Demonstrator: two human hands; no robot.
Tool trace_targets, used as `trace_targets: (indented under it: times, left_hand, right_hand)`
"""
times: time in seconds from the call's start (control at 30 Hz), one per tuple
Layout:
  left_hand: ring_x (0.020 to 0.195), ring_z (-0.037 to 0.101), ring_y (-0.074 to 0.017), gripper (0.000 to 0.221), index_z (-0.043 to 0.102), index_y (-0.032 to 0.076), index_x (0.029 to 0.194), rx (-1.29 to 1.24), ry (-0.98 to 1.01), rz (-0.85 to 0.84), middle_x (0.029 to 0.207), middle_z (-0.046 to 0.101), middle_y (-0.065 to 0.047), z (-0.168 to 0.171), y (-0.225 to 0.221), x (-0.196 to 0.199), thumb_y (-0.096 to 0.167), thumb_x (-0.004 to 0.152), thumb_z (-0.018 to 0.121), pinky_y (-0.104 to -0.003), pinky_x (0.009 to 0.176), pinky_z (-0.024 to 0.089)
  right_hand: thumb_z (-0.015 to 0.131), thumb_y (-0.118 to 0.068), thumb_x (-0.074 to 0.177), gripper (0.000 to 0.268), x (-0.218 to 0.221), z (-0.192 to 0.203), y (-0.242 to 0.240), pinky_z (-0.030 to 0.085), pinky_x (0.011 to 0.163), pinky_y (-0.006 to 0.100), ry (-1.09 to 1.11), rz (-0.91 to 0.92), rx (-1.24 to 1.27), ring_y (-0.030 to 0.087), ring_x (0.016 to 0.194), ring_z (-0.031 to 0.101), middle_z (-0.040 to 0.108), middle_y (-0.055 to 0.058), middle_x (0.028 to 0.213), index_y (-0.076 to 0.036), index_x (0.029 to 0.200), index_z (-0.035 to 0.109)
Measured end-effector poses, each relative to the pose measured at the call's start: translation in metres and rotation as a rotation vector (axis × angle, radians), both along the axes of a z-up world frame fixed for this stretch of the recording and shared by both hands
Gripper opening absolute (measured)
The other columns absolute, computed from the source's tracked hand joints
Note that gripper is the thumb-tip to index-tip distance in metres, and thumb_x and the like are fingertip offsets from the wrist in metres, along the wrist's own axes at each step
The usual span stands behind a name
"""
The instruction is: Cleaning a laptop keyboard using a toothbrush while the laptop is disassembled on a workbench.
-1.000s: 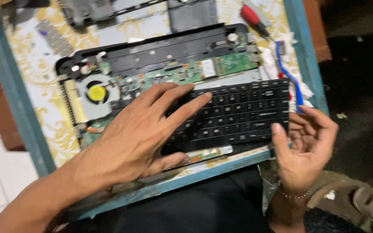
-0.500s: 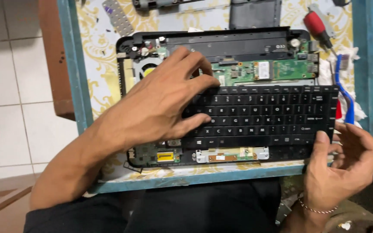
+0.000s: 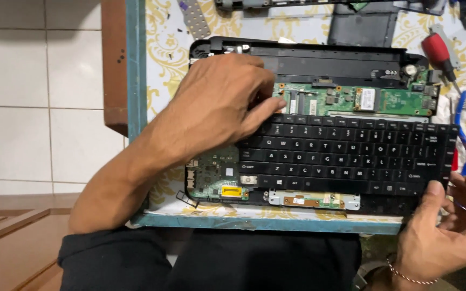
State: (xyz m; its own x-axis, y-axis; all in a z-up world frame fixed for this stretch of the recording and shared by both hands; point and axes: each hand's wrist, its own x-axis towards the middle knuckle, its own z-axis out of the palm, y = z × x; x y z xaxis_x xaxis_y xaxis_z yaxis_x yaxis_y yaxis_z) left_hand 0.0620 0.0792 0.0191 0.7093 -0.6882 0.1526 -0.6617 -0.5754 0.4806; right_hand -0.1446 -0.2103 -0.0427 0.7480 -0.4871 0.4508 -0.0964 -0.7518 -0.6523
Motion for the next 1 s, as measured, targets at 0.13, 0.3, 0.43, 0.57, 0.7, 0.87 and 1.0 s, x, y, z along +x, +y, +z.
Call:
trace_targets:
  times: [0.13,0.3,0.43,0.57,0.7,0.87,1.0]
  left_hand:
    - [0.053,0.063,-0.0196,0.049,0.057,0.013,0.065,0.071,0.061,0.053,0.060,0.058,-0.001,0.006,0.003,0.000,0.037,0.104,0.075,-0.045,0.058,0.060]
    - [0.053,0.070,-0.0250,0.046,0.076,0.011,0.070,0.160,0.089,0.119,0.053,0.068,-0.005,0.014,0.012,0.005,0.046,0.100,0.080,-0.047,0.063,0.060]
    - [0.045,0.062,-0.0135,0.054,0.070,0.016,0.065,0.192,0.256,0.082,0.049,0.062,0.004,0.025,0.015,0.005,0.059,0.098,0.074,-0.037,0.063,0.061]
    - [0.054,0.065,-0.0106,0.045,0.068,0.017,0.079,0.173,0.409,-0.033,0.065,0.069,0.005,0.025,0.016,0.008,0.060,0.092,0.072,-0.027,0.057,0.057]
    - [0.067,0.057,-0.0099,0.043,0.060,0.018,0.097,0.228,0.507,-0.081,0.083,0.062,0.006,0.029,0.015,0.002,0.053,0.086,0.084,-0.026,0.059,0.051]
    - [0.090,0.061,-0.0247,0.100,0.048,0.003,0.126,0.346,0.280,-0.153,0.110,0.058,-0.011,0.020,0.014,-0.014,0.059,0.063,0.100,-0.045,0.073,0.060]
    - [0.094,0.059,-0.0315,0.110,0.044,-0.002,0.131,0.355,0.101,-0.127,0.124,0.051,-0.020,0.015,0.011,-0.027,0.058,0.059,0.102,-0.049,0.065,0.060]
  right_hand:
    - [0.061,0.025,0.123,0.025,-0.003,-0.002,0.000,0.044,0.094,0.041,0.025,0.022,-0.064,0.040,0.123,0.058,0.061,0.035,0.138,0.018,0.144,0.052]
    - [0.060,0.027,0.122,0.023,-0.004,-0.007,-0.005,0.045,0.095,0.042,0.014,0.032,-0.070,0.043,0.124,0.060,0.061,0.037,0.140,0.021,0.144,0.053]
    - [0.059,0.027,0.122,0.024,-0.004,-0.006,-0.004,0.044,0.098,0.045,0.022,0.050,-0.101,0.045,0.126,0.059,0.060,0.039,0.140,0.022,0.145,0.052]
    - [0.061,0.026,0.121,0.023,-0.004,-0.010,-0.006,0.045,0.093,0.041,0.014,0.008,-0.094,0.040,0.119,0.060,0.064,0.034,0.138,0.021,0.143,0.058]
    - [0.060,0.024,0.125,0.021,-0.005,-0.007,-0.005,0.044,0.093,0.041,0.022,0.026,-0.101,0.042,0.123,0.060,0.062,0.036,0.140,0.020,0.145,0.055]
    - [0.060,0.026,0.124,0.022,-0.004,-0.007,-0.004,0.044,0.094,0.043,0.016,0.035,-0.124,0.044,0.120,0.060,0.062,0.039,0.138,0.022,0.144,0.054]
    - [0.061,0.023,0.122,0.020,-0.002,-0.006,-0.002,0.043,0.092,0.042,-0.008,0.016,-0.086,0.040,0.115,0.058,0.062,0.036,0.135,0.022,0.141,0.055]
